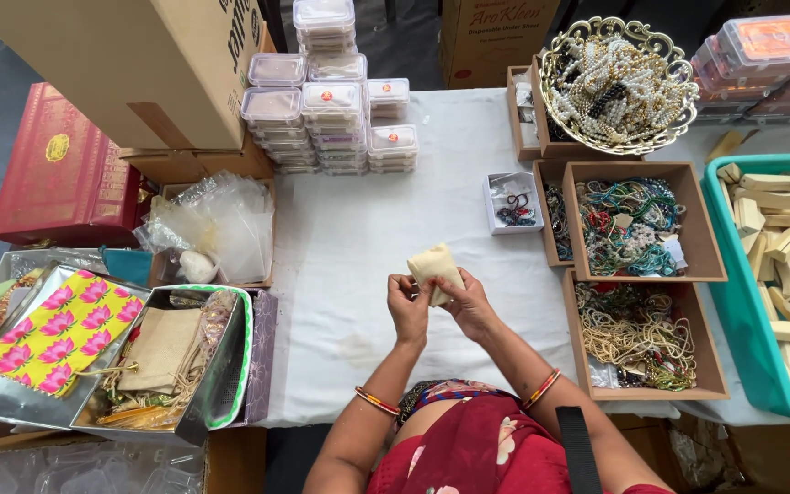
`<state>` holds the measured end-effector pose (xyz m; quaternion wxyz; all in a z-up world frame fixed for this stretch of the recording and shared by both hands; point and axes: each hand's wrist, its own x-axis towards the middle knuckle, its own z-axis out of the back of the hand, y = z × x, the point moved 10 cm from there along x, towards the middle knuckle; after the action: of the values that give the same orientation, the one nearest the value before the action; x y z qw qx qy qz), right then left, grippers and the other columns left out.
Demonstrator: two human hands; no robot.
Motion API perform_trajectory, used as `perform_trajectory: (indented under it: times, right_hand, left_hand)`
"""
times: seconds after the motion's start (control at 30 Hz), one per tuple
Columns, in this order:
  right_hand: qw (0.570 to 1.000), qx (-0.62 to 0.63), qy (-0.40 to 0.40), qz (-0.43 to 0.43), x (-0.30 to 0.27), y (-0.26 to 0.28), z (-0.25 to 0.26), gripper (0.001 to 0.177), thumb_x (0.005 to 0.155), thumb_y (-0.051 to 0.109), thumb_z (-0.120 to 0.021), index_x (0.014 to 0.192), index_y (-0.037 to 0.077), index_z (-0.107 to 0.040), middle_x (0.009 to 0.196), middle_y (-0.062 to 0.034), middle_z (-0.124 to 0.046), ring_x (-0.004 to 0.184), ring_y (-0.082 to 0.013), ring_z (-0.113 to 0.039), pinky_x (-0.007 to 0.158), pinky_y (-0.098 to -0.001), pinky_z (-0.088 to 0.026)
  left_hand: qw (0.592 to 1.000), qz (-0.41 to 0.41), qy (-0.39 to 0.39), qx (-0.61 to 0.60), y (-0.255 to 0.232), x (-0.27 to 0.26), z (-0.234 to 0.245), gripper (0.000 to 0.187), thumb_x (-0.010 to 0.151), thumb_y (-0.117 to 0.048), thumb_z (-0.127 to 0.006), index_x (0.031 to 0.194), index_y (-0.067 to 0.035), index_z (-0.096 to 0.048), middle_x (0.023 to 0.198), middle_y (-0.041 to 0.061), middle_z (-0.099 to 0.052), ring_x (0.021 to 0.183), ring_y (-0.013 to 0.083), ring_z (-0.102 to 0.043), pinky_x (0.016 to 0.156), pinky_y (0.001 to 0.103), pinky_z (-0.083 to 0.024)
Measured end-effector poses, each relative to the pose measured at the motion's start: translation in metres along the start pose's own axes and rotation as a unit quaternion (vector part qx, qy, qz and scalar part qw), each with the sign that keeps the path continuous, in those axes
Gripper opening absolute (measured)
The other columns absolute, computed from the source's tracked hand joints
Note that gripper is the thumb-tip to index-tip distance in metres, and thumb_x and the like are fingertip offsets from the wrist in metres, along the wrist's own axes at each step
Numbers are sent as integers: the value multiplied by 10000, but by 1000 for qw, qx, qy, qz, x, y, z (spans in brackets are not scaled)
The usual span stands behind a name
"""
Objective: The person places a small dark object into a beige cloth pouch, ties the pouch closed, and puts it into a clear plastic container. They then pick up a blue beaded necklace, straighten it on the table, coil it, place it into a small plastic bag, and put the bag into another beige pouch before placing it in a plastic container.
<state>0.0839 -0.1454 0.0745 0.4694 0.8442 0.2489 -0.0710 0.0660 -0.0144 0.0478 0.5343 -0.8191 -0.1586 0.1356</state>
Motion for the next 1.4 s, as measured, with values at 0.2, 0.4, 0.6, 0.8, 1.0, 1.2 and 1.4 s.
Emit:
perform_trajectory:
  times: [0.2, 0.4, 0.6, 0.8, 1.0, 1.2, 1.4]
  right_hand:
    - [996, -50, -30, 66, 12, 1, 32, 378, 820, 192, -842, 1080, 62, -600, 976, -85, -701, 850, -184, -702, 721, -352, -599]
    - [936, -343, 39, 72, -7, 13, -6, 287, 792, 124, -849, 990, 37, -662, 927, -66, -703, 816, -131, -702, 693, -291, -613]
    - [995, -69, 54, 53, -9, 0, -8, 268, 846, 67, -799, 1087, 32, -688, 988, -54, -721, 903, -127, -693, 814, -306, -578]
    - [998, -4, 62, 32, -1, -1, 1, 279, 888, 53, -763, 1133, -40, -668, 1022, -116, -747, 932, -200, -727, 871, -376, -621]
    - [973, -213, 34, 79, -23, 18, -36, 274, 877, 86, -768, 1104, 28, -627, 974, -73, -725, 872, -128, -707, 807, -296, -613]
    - [964, -236, 4, 124, -6, 20, -15, 183, 886, 83, -770, 980, 18, -627, 879, -90, -734, 783, -142, -720, 666, -291, -634]
    - [973, -217, -38, 65, 0, 48, 16, 202, 881, 146, -766, 978, 14, -648, 845, -91, -745, 731, -150, -724, 631, -293, -625]
  left_hand:
    - [998, -12, -21, 50, -17, 10, 12, 493, 1003, -334, -683, 1380, -118, -451, 1089, 49, -463, 1004, 132, -468, 919, 294, -465]
    - [890, -18, 126, 437, -70, 14, -30, 588, 929, -645, -499, 995, -98, -703, 739, 31, -648, 690, 144, -645, 600, 326, -495]
    - [991, 131, 11, -41, 6, 42, 8, 612, 1004, -645, -547, 748, -89, -534, 672, 10, -531, 608, 134, -538, 541, 321, -481]
    - [992, 116, -41, -5, -3, 38, 21, 619, 986, -658, -488, 695, -111, -504, 645, -1, -526, 608, 116, -528, 562, 287, -467]
    - [971, 43, -105, 213, -46, 39, 33, 688, 1028, -646, -454, 697, -47, -526, 607, -2, -478, 607, 141, -445, 588, 349, -420]
    - [983, -7, -27, 181, -57, 31, 18, 538, 1007, -585, -550, 980, -53, -625, 880, 24, -656, 799, 115, -593, 730, 291, -499]
    - [972, 145, 133, 125, -76, 12, -17, 548, 822, -302, -770, 1224, -172, -421, 965, 52, -721, 919, 136, -701, 791, 297, -592]
